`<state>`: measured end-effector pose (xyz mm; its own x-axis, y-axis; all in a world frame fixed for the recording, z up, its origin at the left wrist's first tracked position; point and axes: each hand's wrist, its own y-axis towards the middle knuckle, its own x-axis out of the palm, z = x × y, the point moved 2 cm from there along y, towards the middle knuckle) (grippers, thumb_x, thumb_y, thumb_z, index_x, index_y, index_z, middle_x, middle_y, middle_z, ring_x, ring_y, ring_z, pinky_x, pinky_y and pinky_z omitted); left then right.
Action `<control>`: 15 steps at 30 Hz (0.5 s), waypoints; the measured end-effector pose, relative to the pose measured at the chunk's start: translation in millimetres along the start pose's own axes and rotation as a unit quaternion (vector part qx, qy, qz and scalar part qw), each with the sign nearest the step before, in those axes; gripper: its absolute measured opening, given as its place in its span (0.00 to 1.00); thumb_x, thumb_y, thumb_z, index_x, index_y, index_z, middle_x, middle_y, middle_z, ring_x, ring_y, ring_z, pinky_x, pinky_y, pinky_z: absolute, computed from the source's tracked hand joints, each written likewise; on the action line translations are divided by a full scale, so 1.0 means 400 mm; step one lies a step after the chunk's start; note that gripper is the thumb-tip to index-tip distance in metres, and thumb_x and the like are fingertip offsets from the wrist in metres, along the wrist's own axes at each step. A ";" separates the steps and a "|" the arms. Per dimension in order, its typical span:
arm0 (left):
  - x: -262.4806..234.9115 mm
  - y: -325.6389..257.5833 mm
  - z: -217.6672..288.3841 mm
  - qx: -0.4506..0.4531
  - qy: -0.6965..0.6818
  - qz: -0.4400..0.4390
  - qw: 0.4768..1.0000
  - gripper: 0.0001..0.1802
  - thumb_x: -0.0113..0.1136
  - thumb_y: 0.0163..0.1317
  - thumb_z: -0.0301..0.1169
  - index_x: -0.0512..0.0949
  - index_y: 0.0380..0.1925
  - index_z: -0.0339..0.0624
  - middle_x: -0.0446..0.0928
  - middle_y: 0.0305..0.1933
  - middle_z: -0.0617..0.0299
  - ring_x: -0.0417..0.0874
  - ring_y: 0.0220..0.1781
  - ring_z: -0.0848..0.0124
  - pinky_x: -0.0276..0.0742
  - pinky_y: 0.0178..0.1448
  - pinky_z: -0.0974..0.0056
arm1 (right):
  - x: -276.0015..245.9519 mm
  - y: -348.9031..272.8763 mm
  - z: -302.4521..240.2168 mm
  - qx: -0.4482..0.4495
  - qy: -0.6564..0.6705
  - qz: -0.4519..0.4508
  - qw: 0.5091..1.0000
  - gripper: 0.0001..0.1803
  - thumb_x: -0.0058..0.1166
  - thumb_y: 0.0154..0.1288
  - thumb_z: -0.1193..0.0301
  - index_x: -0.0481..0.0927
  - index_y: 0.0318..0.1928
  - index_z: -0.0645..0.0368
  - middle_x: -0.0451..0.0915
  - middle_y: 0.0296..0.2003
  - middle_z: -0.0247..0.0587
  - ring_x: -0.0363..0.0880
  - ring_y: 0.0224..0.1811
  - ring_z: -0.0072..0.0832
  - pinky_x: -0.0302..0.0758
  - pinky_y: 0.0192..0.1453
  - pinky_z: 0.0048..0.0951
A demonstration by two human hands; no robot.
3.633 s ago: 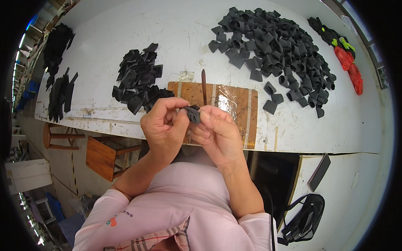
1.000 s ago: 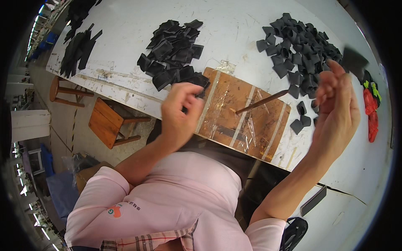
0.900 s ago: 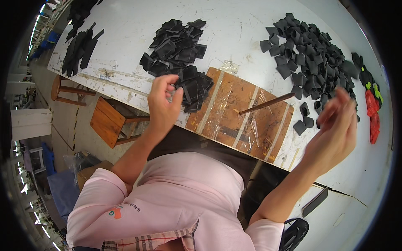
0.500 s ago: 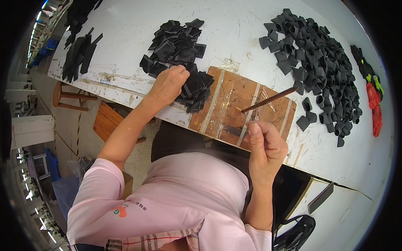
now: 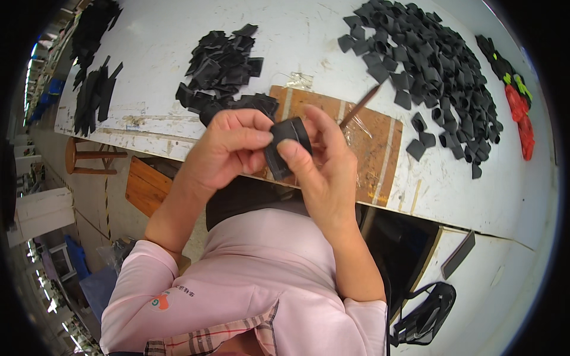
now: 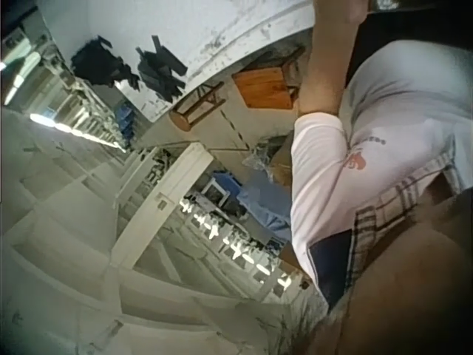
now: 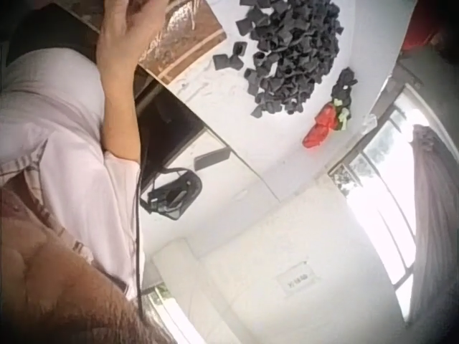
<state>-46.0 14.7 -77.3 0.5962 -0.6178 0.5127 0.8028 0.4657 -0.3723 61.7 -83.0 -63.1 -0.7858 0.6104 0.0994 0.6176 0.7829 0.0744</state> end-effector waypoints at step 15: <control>0.096 -0.008 -0.064 0.084 -0.018 0.029 0.996 0.05 0.56 0.51 0.22 0.74 0.29 0.32 0.74 0.22 0.63 0.71 0.19 0.81 0.65 0.19 0.79 | -0.097 -0.009 0.026 0.208 0.278 -0.035 0.937 0.07 0.51 0.58 0.73 0.73 0.33 0.65 0.77 0.26 0.39 0.77 0.25 0.21 0.76 0.30 0.21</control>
<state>-25.7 -26.7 -76.3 0.6385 -0.5646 0.5229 0.7522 0.6016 -0.2689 89.8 -108.3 -77.6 -0.6140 0.4903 0.6186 0.4092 0.8679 -0.2817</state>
